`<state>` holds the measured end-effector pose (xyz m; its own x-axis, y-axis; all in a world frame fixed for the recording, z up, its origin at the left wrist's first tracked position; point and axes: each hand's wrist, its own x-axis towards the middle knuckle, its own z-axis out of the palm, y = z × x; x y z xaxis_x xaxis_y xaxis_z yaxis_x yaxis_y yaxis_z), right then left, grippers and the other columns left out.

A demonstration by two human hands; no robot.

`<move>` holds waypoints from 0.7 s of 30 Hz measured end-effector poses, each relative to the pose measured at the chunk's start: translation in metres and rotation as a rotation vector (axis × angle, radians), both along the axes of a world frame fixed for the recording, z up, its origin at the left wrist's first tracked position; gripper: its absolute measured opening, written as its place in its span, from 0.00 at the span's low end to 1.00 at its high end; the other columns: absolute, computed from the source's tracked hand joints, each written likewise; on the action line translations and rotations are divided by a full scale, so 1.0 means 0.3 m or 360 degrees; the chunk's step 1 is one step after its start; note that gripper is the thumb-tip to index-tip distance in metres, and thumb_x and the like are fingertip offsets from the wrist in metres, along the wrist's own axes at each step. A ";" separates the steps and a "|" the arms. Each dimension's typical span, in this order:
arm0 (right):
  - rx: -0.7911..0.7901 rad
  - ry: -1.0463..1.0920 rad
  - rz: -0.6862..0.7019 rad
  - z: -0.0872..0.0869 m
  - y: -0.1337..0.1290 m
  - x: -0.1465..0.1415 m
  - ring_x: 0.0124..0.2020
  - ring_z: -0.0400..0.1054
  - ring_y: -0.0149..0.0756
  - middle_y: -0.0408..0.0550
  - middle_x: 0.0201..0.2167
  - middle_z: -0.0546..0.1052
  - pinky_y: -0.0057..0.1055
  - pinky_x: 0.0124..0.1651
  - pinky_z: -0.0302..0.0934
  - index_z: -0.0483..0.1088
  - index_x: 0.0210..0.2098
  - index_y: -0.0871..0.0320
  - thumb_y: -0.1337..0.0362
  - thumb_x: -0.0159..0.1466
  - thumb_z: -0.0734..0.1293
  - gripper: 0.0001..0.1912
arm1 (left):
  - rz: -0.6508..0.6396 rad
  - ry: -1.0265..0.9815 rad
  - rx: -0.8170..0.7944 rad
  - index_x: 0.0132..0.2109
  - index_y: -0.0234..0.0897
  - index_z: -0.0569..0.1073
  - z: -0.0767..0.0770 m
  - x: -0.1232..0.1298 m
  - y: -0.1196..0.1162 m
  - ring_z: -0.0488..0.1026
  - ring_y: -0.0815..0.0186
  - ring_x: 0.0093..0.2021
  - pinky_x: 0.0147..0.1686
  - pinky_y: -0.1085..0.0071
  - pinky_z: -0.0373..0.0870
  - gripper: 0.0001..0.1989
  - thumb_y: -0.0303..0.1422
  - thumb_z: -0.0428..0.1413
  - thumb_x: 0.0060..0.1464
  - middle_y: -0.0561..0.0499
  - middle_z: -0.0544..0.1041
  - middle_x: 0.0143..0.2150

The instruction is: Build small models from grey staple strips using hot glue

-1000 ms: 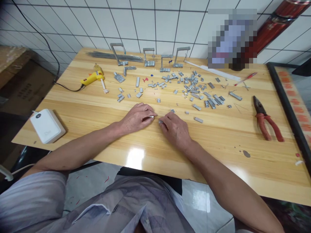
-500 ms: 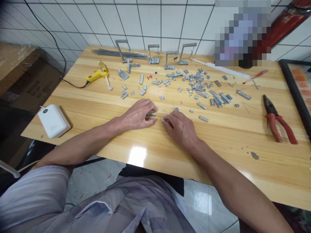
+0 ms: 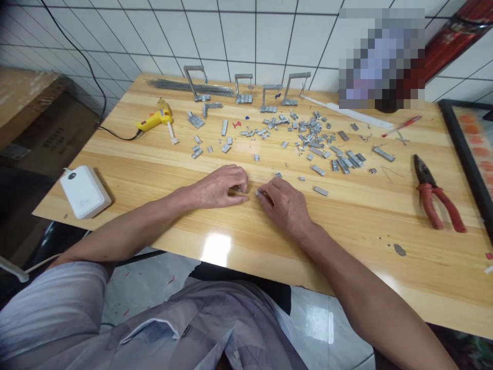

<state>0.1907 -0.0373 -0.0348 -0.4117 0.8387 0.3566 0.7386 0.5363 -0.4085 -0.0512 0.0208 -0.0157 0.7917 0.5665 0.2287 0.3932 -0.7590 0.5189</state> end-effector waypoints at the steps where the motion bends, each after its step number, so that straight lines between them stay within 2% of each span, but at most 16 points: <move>1: 0.0002 -0.0009 0.0000 -0.002 0.000 0.000 0.40 0.75 0.43 0.51 0.37 0.80 0.37 0.39 0.66 0.78 0.42 0.56 0.63 0.72 0.65 0.08 | -0.0013 -0.0003 -0.0028 0.39 0.39 0.71 0.008 -0.002 -0.002 0.73 0.60 0.43 0.47 0.63 0.68 0.06 0.35 0.61 0.61 0.48 0.78 0.42; 3: 0.0019 -0.0017 -0.0014 -0.005 -0.001 -0.001 0.40 0.75 0.43 0.52 0.38 0.80 0.36 0.39 0.66 0.78 0.42 0.56 0.64 0.72 0.65 0.08 | 0.0008 0.0005 -0.0047 0.41 0.39 0.71 0.019 -0.006 -0.006 0.73 0.59 0.44 0.46 0.63 0.68 0.08 0.35 0.61 0.59 0.47 0.77 0.42; 8: 0.0060 -0.0052 -0.0041 -0.007 -0.004 -0.001 0.41 0.75 0.43 0.52 0.39 0.80 0.36 0.38 0.64 0.77 0.43 0.56 0.64 0.71 0.66 0.07 | 0.0155 0.0130 0.0052 0.40 0.39 0.70 0.022 -0.011 -0.006 0.73 0.60 0.39 0.41 0.64 0.67 0.05 0.29 0.57 0.56 0.48 0.77 0.39; 11: 0.0051 -0.0059 -0.0044 -0.005 -0.003 0.000 0.41 0.75 0.43 0.52 0.39 0.80 0.36 0.38 0.64 0.77 0.42 0.55 0.64 0.71 0.66 0.07 | 0.0090 0.0205 0.0077 0.37 0.39 0.71 0.019 -0.011 -0.006 0.72 0.61 0.37 0.40 0.64 0.66 0.03 0.26 0.55 0.56 0.49 0.77 0.36; 13: 0.0032 -0.0056 -0.0031 -0.003 -0.002 0.001 0.41 0.75 0.43 0.52 0.39 0.80 0.36 0.38 0.64 0.77 0.42 0.55 0.64 0.71 0.66 0.07 | 0.0053 0.0211 0.0092 0.37 0.38 0.72 0.020 -0.010 -0.010 0.72 0.61 0.38 0.41 0.64 0.66 0.01 0.29 0.56 0.58 0.48 0.77 0.37; 16: 0.0014 -0.0062 -0.0012 -0.001 0.000 0.001 0.40 0.74 0.43 0.51 0.38 0.80 0.37 0.38 0.64 0.77 0.42 0.55 0.64 0.72 0.66 0.07 | 0.0028 0.0200 0.0077 0.37 0.38 0.73 0.025 -0.011 -0.014 0.72 0.60 0.38 0.41 0.64 0.67 0.04 0.33 0.56 0.60 0.47 0.76 0.38; 21: 0.0032 -0.0069 0.0000 0.000 0.000 0.005 0.39 0.74 0.43 0.51 0.37 0.80 0.36 0.38 0.64 0.77 0.42 0.56 0.64 0.72 0.66 0.07 | -0.0054 0.0186 -0.0016 0.37 0.38 0.73 0.037 -0.017 -0.012 0.71 0.62 0.38 0.39 0.66 0.66 0.03 0.29 0.55 0.60 0.48 0.75 0.37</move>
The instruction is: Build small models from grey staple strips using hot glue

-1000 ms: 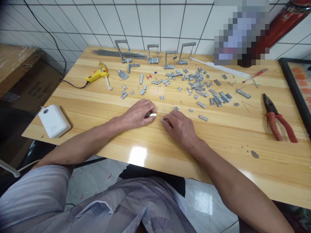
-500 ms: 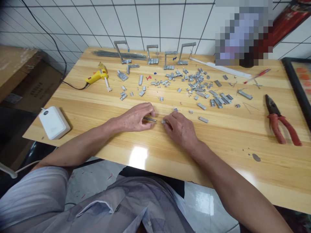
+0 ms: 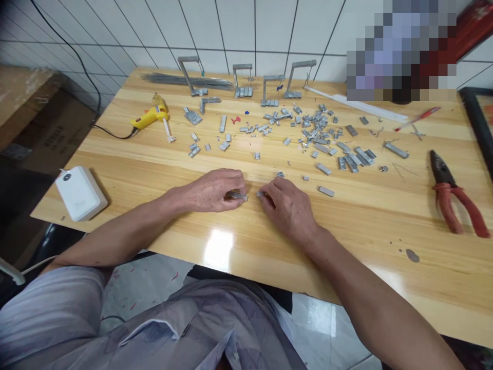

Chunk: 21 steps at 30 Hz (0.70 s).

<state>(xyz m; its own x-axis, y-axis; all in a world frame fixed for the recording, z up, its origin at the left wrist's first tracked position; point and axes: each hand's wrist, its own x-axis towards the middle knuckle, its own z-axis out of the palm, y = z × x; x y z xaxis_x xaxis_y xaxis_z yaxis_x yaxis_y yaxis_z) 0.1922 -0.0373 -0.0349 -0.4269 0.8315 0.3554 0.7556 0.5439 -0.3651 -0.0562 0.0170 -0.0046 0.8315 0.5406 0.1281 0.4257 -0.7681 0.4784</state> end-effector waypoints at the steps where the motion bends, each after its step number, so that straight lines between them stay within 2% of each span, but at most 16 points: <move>1: -0.0001 0.0000 0.0011 0.000 0.000 0.001 0.39 0.74 0.43 0.51 0.37 0.80 0.36 0.38 0.64 0.77 0.42 0.56 0.64 0.72 0.66 0.07 | -0.0007 0.0005 -0.0020 0.38 0.38 0.73 0.000 0.000 0.001 0.71 0.62 0.38 0.39 0.66 0.66 0.03 0.29 0.55 0.61 0.48 0.75 0.37; 9: 0.0096 0.0013 0.0016 -0.004 0.000 0.000 0.39 0.76 0.44 0.51 0.38 0.80 0.37 0.36 0.66 0.78 0.43 0.55 0.62 0.72 0.67 0.07 | 0.0129 -0.0105 0.0003 0.42 0.38 0.73 -0.043 0.014 0.004 0.74 0.59 0.43 0.46 0.63 0.69 0.03 0.33 0.58 0.63 0.46 0.78 0.41; 12: 0.0107 0.0028 0.0016 -0.003 0.002 -0.002 0.39 0.76 0.43 0.51 0.38 0.81 0.36 0.37 0.66 0.78 0.42 0.55 0.63 0.72 0.67 0.07 | 0.0232 -0.0225 -0.0068 0.40 0.38 0.71 -0.043 0.016 0.007 0.73 0.60 0.42 0.44 0.64 0.68 0.07 0.36 0.60 0.63 0.47 0.77 0.39; 17: 0.0079 0.0021 0.0026 -0.002 0.002 0.001 0.40 0.76 0.43 0.50 0.37 0.80 0.37 0.39 0.68 0.77 0.43 0.56 0.63 0.72 0.66 0.07 | 0.0496 -0.0440 -0.0103 0.35 0.38 0.71 0.016 0.000 0.033 0.72 0.65 0.36 0.39 0.68 0.66 0.10 0.35 0.58 0.66 0.50 0.77 0.35; 21: 0.0024 -0.0001 0.0018 -0.005 0.001 0.002 0.42 0.77 0.45 0.51 0.39 0.80 0.38 0.40 0.68 0.77 0.45 0.57 0.64 0.72 0.66 0.08 | 0.0743 -0.0416 -0.0009 0.37 0.37 0.74 0.075 -0.068 0.112 0.73 0.65 0.36 0.38 0.68 0.65 0.09 0.35 0.55 0.67 0.50 0.79 0.36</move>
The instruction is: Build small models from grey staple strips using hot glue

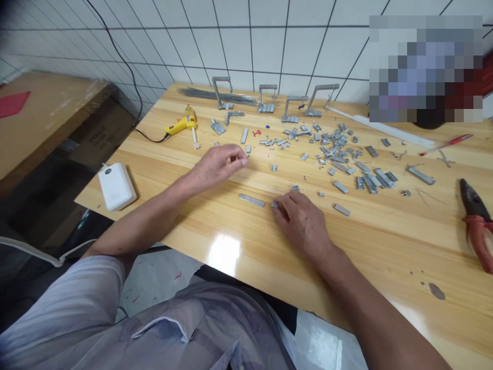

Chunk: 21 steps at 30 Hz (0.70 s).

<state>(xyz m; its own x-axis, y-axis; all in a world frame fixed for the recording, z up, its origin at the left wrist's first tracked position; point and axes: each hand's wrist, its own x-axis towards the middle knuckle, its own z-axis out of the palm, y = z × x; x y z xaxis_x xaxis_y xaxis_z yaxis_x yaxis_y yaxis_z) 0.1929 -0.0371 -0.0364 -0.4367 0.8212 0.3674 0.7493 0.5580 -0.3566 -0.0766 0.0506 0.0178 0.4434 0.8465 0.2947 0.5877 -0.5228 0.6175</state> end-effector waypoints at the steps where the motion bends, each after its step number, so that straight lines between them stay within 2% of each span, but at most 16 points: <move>1: -0.0005 0.0003 -0.0001 -0.001 0.000 0.000 0.42 0.77 0.45 0.51 0.39 0.80 0.38 0.39 0.68 0.78 0.45 0.57 0.64 0.72 0.65 0.08 | 0.0095 0.0039 0.0038 0.37 0.37 0.75 0.010 -0.035 0.033 0.74 0.64 0.38 0.40 0.67 0.65 0.10 0.35 0.54 0.67 0.50 0.79 0.37; 3: -0.0015 0.0011 0.0000 -0.003 0.002 0.000 0.41 0.77 0.44 0.51 0.38 0.80 0.38 0.39 0.68 0.78 0.44 0.57 0.64 0.73 0.65 0.09 | 0.0351 0.0110 0.0155 0.37 0.37 0.75 0.021 -0.133 0.111 0.74 0.63 0.41 0.43 0.65 0.66 0.08 0.33 0.54 0.65 0.48 0.81 0.39; 5: -0.0023 0.0021 -0.0001 -0.005 0.004 0.001 0.41 0.77 0.44 0.50 0.38 0.80 0.38 0.38 0.68 0.78 0.43 0.56 0.63 0.73 0.65 0.09 | 0.0751 0.0156 0.0206 0.38 0.38 0.75 0.023 -0.262 0.195 0.74 0.60 0.44 0.45 0.63 0.65 0.07 0.35 0.56 0.64 0.47 0.81 0.41; 7: -0.0021 0.0027 0.0010 -0.005 0.006 0.003 0.41 0.77 0.44 0.50 0.38 0.80 0.38 0.38 0.68 0.78 0.42 0.56 0.63 0.73 0.64 0.09 | 0.1198 0.0240 0.0185 0.36 0.38 0.75 0.021 -0.396 0.267 0.72 0.58 0.49 0.48 0.60 0.62 0.11 0.42 0.61 0.60 0.46 0.81 0.42; 9: -0.0010 0.0028 0.0026 -0.004 0.008 0.004 0.41 0.77 0.44 0.51 0.38 0.80 0.38 0.39 0.68 0.78 0.42 0.57 0.64 0.73 0.64 0.09 | 0.1383 0.0265 0.0163 0.35 0.37 0.75 0.016 -0.504 0.318 0.68 0.52 0.57 0.51 0.56 0.57 0.17 0.47 0.64 0.55 0.43 0.79 0.43; 12: 0.0005 0.0031 0.0050 -0.005 0.010 0.005 0.41 0.76 0.44 0.50 0.38 0.80 0.38 0.39 0.68 0.77 0.42 0.57 0.64 0.73 0.64 0.09 | 0.1491 0.0332 0.0016 0.34 0.34 0.76 0.002 -0.579 0.358 0.63 0.49 0.63 0.52 0.56 0.53 0.26 0.55 0.63 0.46 0.44 0.77 0.37; 14: 0.0019 0.0031 0.0050 -0.007 0.011 0.005 0.40 0.76 0.44 0.50 0.37 0.80 0.38 0.39 0.68 0.77 0.42 0.57 0.64 0.73 0.65 0.09 | 0.1462 0.0343 -0.0055 0.35 0.32 0.78 -0.007 -0.581 0.372 0.64 0.52 0.63 0.52 0.56 0.53 0.28 0.57 0.59 0.49 0.45 0.75 0.34; 16: 0.0023 0.0026 0.0054 -0.010 0.012 0.006 0.40 0.76 0.43 0.49 0.36 0.79 0.38 0.39 0.67 0.77 0.42 0.57 0.64 0.73 0.65 0.09 | 0.1382 0.0423 -0.0152 0.40 0.31 0.81 -0.013 -0.566 0.379 0.65 0.53 0.63 0.53 0.56 0.55 0.29 0.55 0.56 0.53 0.44 0.75 0.34; 18: 0.0021 0.0032 0.0060 -0.011 0.013 0.008 0.40 0.76 0.43 0.49 0.36 0.79 0.38 0.39 0.67 0.77 0.42 0.57 0.64 0.74 0.64 0.09 | 0.1332 0.0601 -0.0286 0.50 0.32 0.80 -0.016 -0.550 0.382 0.65 0.49 0.64 0.58 0.53 0.57 0.27 0.50 0.57 0.56 0.42 0.77 0.40; 21: 0.0017 0.0050 0.0072 -0.011 0.014 0.010 0.40 0.76 0.43 0.50 0.37 0.80 0.38 0.39 0.68 0.76 0.42 0.57 0.64 0.74 0.64 0.09 | 0.1332 0.0780 -0.0408 0.62 0.33 0.74 -0.018 -0.541 0.377 0.63 0.43 0.67 0.64 0.46 0.56 0.27 0.40 0.59 0.58 0.35 0.75 0.57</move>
